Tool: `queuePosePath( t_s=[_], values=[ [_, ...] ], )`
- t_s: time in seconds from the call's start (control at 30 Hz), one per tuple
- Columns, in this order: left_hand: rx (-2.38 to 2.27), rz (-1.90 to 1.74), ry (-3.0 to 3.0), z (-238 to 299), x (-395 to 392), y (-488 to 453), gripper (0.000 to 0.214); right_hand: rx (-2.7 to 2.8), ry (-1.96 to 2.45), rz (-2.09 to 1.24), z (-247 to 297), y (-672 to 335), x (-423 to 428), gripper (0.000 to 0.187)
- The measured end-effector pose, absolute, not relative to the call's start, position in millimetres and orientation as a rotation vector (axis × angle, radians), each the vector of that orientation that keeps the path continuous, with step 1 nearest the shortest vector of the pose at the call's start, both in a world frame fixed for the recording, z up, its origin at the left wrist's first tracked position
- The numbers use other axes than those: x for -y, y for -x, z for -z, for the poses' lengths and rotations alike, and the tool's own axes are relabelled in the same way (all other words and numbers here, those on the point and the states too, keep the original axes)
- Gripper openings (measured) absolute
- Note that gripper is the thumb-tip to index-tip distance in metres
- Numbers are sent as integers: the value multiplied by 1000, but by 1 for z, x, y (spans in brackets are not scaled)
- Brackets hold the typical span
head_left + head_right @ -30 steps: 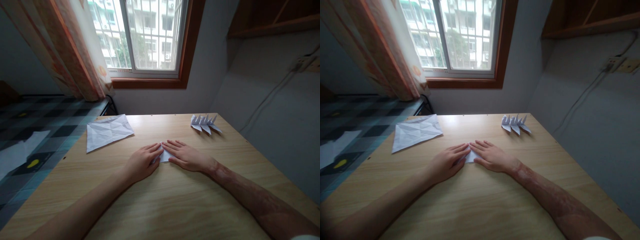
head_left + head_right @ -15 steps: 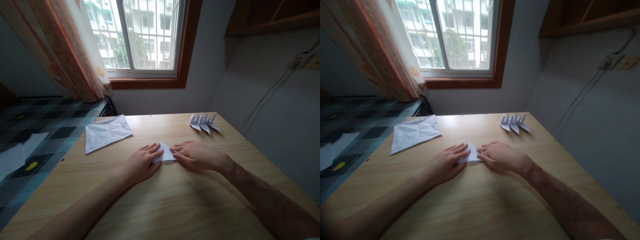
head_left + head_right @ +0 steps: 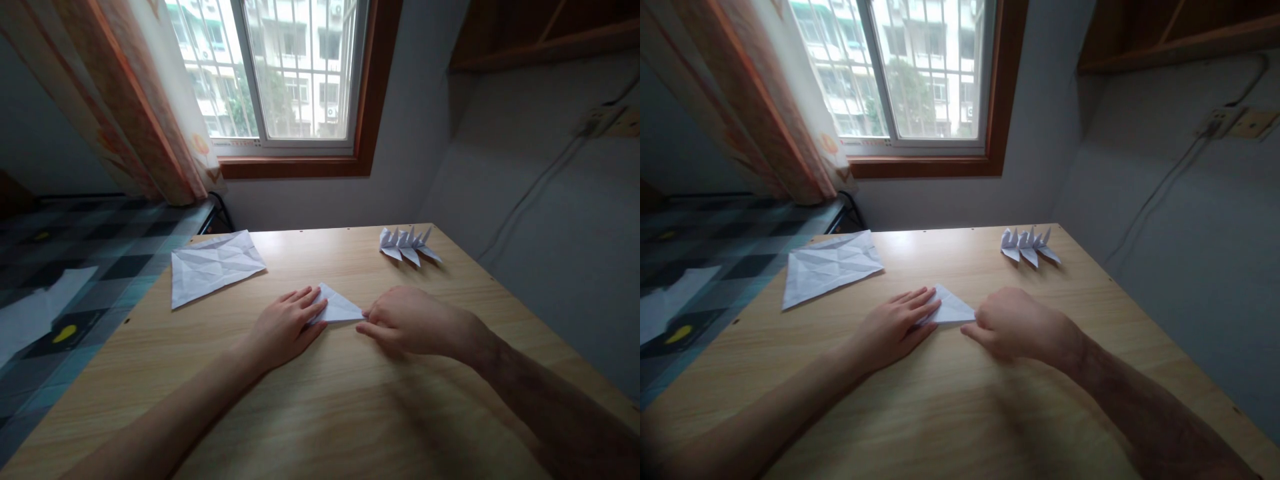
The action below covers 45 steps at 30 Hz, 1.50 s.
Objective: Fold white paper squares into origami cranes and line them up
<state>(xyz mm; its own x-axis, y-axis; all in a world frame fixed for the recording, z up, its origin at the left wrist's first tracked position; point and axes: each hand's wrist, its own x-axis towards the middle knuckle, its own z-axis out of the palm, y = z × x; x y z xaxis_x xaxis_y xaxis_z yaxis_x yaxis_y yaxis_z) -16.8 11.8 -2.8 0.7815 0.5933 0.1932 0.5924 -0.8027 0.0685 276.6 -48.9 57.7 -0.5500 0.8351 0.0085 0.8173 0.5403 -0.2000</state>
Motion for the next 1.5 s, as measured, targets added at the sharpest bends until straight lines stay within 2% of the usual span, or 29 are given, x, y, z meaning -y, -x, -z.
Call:
queuePosePath(
  t_s=[0.5, 0.6, 0.67, 0.7, 0.83, 0.93, 1.13, 1.5],
  values=[
    [-975, -417, -2936, 7, -11, 17, 44, 2747, 1564, -302, -81, -277, 56, 58],
    [-1000, -420, -2953, 5, -9, 16, 43, 2702, 1454, -395, -83, -281, 48, 48],
    [-1021, -405, -2963, 4, -8, 15, 43, 2637, 1296, -380, -77, -284, 37, 34],
    [-1030, -402, -2964, 3, -7, 15, 43, 2604, 1227, -347, -71, -285, 29, 33],
    [-1067, -474, -2956, 1, -8, 16, 41, 2489, 1060, -262, -30, -286, 2, 61],
    [-1129, -507, -2977, 1, -10, 17, 39, 2549, 936, -334, 1, -285, -9, 67],
    [-1174, -509, -2989, -5, -10, 16, 30, 2487, 908, -319, 24, -285, -16, 52],
    [-1182, -355, -3030, -18, -10, 16, 25, 2469, 886, -303, 21, -282, -18, 43]
  ],
)
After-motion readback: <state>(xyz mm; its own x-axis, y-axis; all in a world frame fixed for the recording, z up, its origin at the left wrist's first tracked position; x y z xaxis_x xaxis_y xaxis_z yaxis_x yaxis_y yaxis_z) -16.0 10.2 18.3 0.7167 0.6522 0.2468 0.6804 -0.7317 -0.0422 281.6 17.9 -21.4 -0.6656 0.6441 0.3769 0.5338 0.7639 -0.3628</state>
